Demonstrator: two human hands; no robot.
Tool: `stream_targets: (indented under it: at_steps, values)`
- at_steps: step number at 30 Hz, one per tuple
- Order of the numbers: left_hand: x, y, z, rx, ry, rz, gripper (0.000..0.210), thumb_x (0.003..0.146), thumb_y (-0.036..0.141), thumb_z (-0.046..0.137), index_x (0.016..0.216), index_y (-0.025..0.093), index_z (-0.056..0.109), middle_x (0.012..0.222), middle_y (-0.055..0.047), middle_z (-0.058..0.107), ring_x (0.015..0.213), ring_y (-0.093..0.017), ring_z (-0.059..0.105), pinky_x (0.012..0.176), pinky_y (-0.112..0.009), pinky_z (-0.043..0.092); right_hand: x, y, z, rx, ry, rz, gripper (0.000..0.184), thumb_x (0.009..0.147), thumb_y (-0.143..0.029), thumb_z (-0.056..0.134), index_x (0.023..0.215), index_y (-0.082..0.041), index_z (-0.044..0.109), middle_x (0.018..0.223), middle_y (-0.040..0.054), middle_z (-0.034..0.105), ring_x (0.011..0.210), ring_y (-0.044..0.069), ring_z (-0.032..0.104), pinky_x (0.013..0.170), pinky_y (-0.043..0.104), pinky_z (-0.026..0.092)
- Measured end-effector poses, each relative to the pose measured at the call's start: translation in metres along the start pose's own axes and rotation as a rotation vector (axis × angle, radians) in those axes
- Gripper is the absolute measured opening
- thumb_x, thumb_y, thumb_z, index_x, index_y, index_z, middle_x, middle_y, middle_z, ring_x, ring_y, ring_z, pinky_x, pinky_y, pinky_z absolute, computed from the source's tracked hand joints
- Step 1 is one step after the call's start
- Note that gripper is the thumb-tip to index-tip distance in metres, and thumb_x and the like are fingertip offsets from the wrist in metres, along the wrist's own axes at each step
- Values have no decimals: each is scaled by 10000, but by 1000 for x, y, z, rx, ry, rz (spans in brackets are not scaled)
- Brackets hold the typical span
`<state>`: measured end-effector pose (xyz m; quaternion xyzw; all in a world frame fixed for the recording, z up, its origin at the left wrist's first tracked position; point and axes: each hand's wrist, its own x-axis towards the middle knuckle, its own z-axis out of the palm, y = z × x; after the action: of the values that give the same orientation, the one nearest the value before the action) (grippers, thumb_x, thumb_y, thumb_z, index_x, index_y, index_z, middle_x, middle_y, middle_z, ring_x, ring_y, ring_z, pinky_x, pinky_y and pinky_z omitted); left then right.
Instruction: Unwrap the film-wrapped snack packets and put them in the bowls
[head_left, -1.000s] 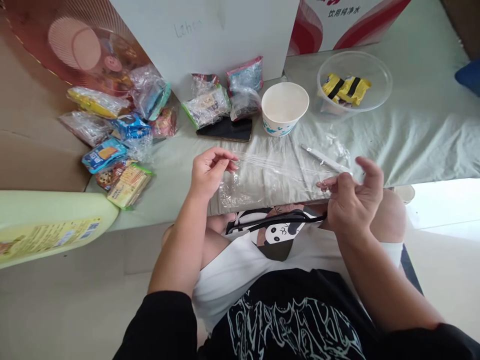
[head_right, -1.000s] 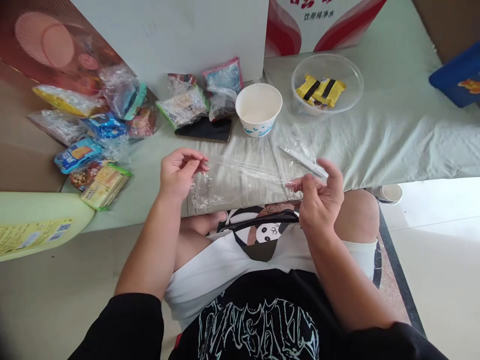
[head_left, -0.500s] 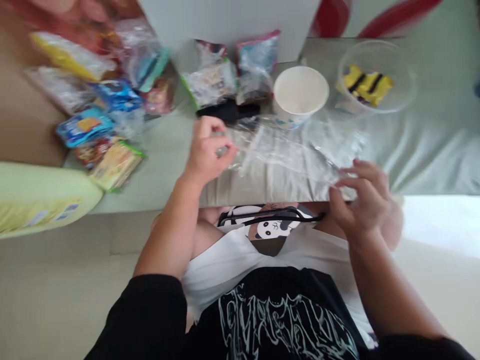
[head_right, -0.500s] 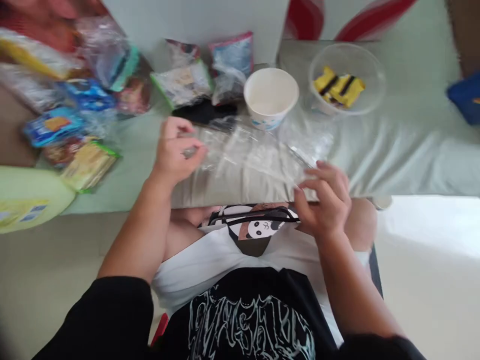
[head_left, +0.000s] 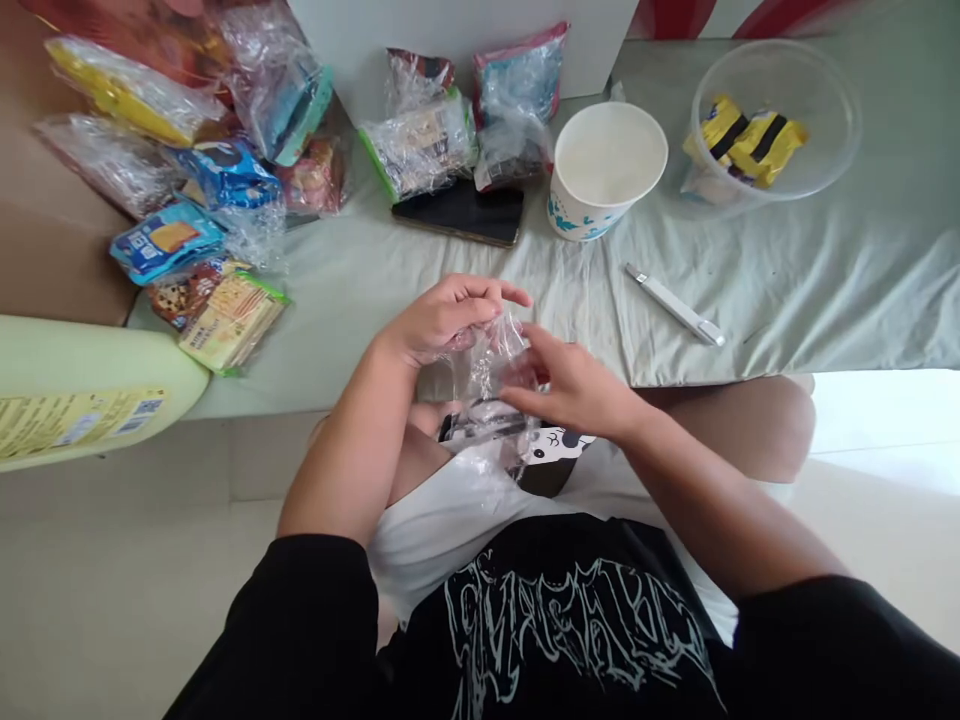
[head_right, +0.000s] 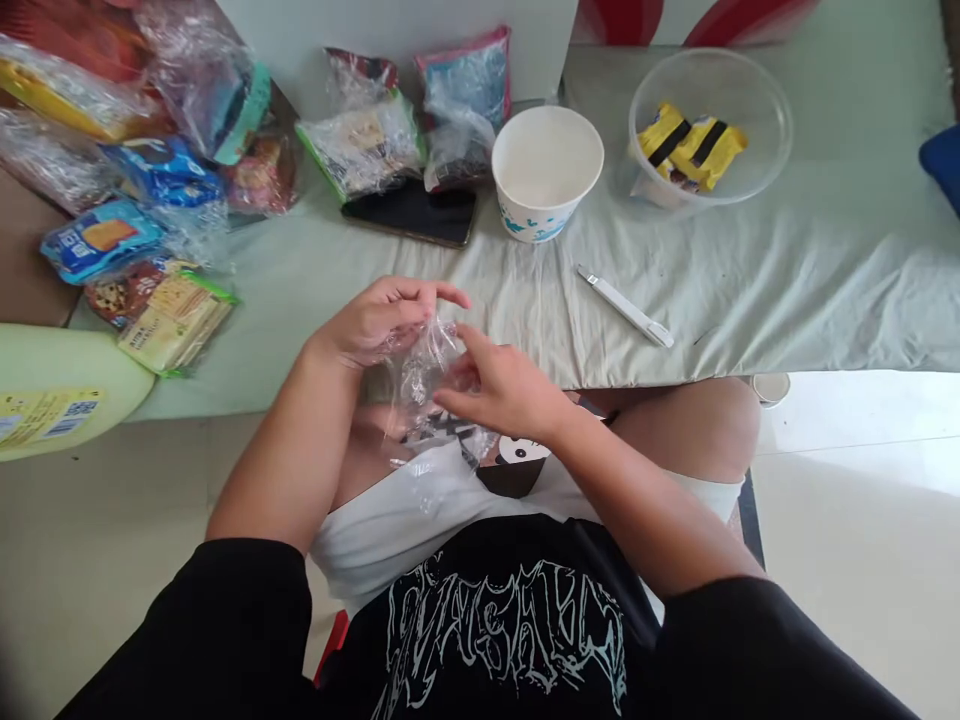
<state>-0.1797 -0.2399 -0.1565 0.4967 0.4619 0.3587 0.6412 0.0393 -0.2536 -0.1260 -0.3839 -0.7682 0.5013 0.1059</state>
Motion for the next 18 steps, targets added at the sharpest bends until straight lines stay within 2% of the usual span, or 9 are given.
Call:
stream_targets:
  at_steps: [2,5,8,9,10,12,15,16,18]
  values:
    - [0,0,0,59,85,49,290,784,337,655,587,168,525,907,-85,739,684,-138,659,515,-233,419,10,-4,9,20,-1,117,392,865,-278,594,1240,-164,585,694,-17,693,632,150,643,661,296,489]
    - [-3,0,-9,122,189,42,326,830,345,634,587,178,494,643,-32,649,575,-112,583,508,-228,382,10,1,9,70,73,188,338,879,-310,606,1185,-168,591,637,-44,647,565,121,588,613,277,436]
    - [-5,-2,-22,148,212,36,354,829,377,677,605,179,488,498,28,497,467,-75,481,485,-217,338,4,9,3,98,16,211,158,853,-336,660,882,-190,608,553,-54,577,512,102,528,544,263,382]
    - [-5,-3,-26,127,233,61,348,827,391,688,629,176,498,497,41,472,463,-67,470,490,-211,338,3,12,3,148,-11,216,185,848,-351,670,795,-202,573,524,-56,549,491,99,511,519,261,369]
    - [-4,-4,-28,83,266,98,335,848,414,668,673,171,517,525,43,480,478,-60,478,507,-203,349,3,14,3,239,-12,216,240,850,-387,671,752,-216,535,508,-60,525,469,98,496,495,259,363]
    - [1,-7,-26,-58,331,174,366,958,494,497,829,161,578,685,14,584,599,-70,575,590,-211,419,4,17,6,501,82,207,326,846,-504,667,766,-241,492,524,-68,502,444,104,483,460,261,379]
    - [8,-13,-2,-209,267,167,635,1030,632,188,1111,169,615,1081,-84,682,982,-179,706,735,-318,531,11,20,14,798,330,172,399,813,-610,661,813,-264,462,618,-59,505,507,127,534,492,279,461]
    - [9,-15,9,-201,205,136,666,1007,699,238,1154,176,623,1141,-111,687,1057,-225,710,740,-345,555,13,20,17,832,380,165,399,803,-609,668,819,-266,464,651,-50,517,543,134,558,518,286,487]
    - [11,-18,31,-173,108,94,625,941,740,445,1180,198,641,1121,-125,721,1062,-268,724,733,-363,589,16,21,20,835,428,157,387,799,-595,675,825,-265,474,684,-38,529,572,139,575,547,296,514]
